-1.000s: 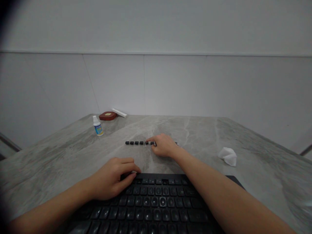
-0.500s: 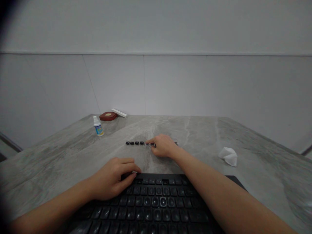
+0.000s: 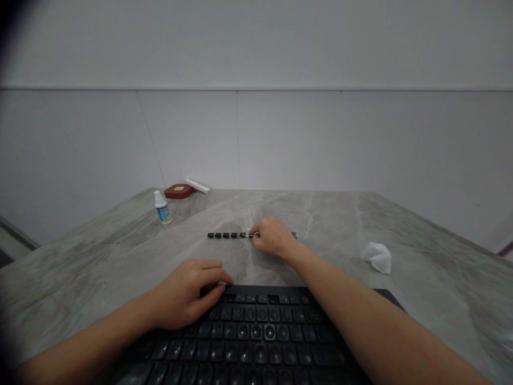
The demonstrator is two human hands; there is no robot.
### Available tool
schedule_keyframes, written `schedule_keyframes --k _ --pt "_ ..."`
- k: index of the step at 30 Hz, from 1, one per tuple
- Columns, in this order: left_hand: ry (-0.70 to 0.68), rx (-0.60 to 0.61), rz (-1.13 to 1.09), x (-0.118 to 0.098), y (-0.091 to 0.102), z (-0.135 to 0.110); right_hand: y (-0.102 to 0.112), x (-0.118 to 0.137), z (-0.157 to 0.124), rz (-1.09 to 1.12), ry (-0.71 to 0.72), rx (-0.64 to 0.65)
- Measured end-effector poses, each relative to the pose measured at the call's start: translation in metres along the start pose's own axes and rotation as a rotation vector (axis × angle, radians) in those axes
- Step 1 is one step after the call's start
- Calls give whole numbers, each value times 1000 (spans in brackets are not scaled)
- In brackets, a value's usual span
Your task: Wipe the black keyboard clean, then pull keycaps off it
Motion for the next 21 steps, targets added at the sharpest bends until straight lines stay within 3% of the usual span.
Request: schedule_keyframes --k 21 --pt "8 10 -5 0 -1 0 -1 7 -2 5 48 7"
Point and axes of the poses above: each hand's wrist, its own z-axis towards the middle knuckle, its own y-axis out of the back of the hand, x = y × z, the point moved 5 cm from there along z, towards the middle knuckle, and after that the axes turned 2 degrees about -y, right-handed, at the moved point
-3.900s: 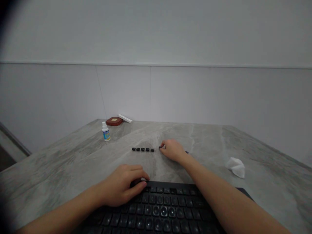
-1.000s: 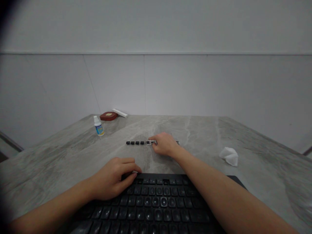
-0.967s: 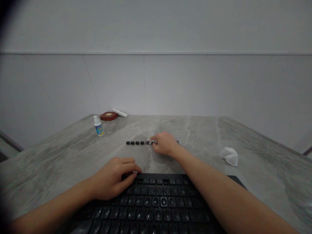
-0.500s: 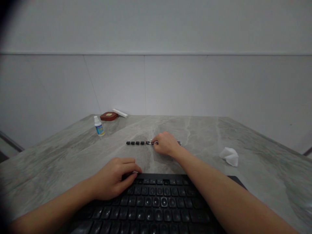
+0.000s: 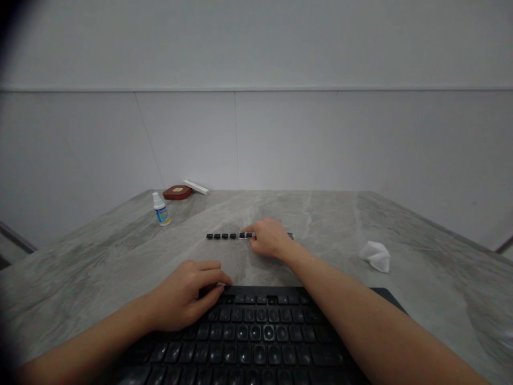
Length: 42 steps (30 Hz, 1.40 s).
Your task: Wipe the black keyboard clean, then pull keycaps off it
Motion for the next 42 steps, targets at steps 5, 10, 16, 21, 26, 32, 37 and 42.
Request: schedule_keyframes --k 5,10,16,21,26,32,37,42 --pt "-3 -2 -6 -1 2 2 -1 2 0 -7 1 6" --pt "-1 -2 -4 -1 1 0 -2 2 0 -6 6 8" --pt "-3 -5 -8 0 0 0 -2 3 0 -8 14 12" --pt "-2 -2 -3 0 0 0 -2 4 -1 -15 9 18" --pt "-1 -7 -4 0 0 0 -1 4 -1 -14 10 13" --pt "9 1 -9 0 0 1 1 1 1 -27 -23 -2" --pt "-2 -7 0 -1 0 0 0 -5 3 -46 -72 -10" --pt "0 -3 6 0 0 1 -1 -5 3 -44 -75 -17"
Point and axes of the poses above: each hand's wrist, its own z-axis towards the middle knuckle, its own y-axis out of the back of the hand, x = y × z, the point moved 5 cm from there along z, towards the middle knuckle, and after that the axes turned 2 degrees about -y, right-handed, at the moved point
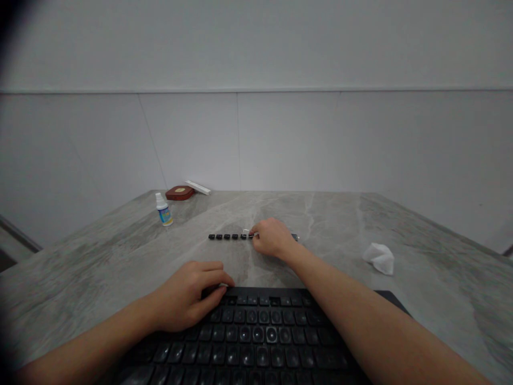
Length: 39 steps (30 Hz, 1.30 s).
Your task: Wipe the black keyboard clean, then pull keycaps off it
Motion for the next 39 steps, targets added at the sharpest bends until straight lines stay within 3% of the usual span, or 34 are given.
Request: schedule_keyframes --k 16,32,36,39 --pt "-2 -5 -10 0 0 0 -1 7 -3 32 77 22" --pt "5 5 -15 -1 1 0 4 0 0 7 -27 -47" --pt "-2 6 -2 0 0 0 14 0 -2 12 -69 -106" --pt "-7 4 -6 0 0 0 35 -1 -8 12 -96 -159"
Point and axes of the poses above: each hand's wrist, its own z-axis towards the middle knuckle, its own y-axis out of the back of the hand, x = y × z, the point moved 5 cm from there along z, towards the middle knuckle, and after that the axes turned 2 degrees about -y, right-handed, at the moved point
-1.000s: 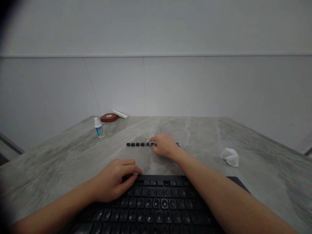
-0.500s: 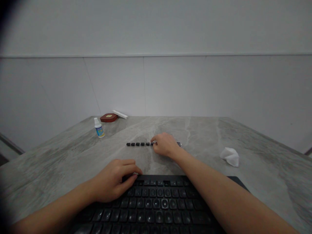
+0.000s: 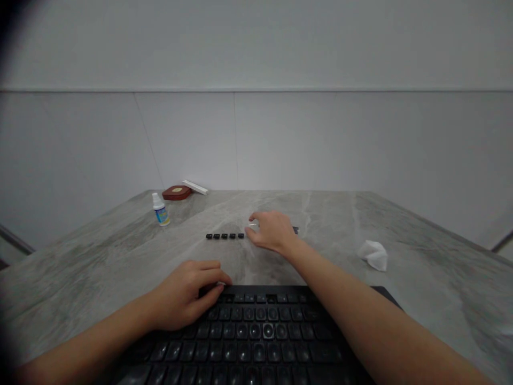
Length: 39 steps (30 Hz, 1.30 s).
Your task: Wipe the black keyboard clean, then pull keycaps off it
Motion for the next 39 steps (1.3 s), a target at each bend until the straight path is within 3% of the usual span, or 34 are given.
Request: schedule_keyframes --k 4,6,12,15,22,30,39 --pt "1 1 11 0 1 0 32 -8 -4 -22 -55 -68" --pt "0 3 16 0 1 1 34 -13 -6 -33 -70 -71" --pt "-7 -3 27 0 1 0 -10 -9 -10 -13 -6 38" --pt "-9 -6 25 0 1 0 -24 -4 -6 -9 -27 33" --pt "-10 -14 22 0 1 0 -32 -11 0 6 -100 25" --pt "-8 -8 23 0 1 2 -38 -4 -2 22 -14 131" --pt "0 -6 23 0 1 -1 -37 -4 -3 1 11 133"
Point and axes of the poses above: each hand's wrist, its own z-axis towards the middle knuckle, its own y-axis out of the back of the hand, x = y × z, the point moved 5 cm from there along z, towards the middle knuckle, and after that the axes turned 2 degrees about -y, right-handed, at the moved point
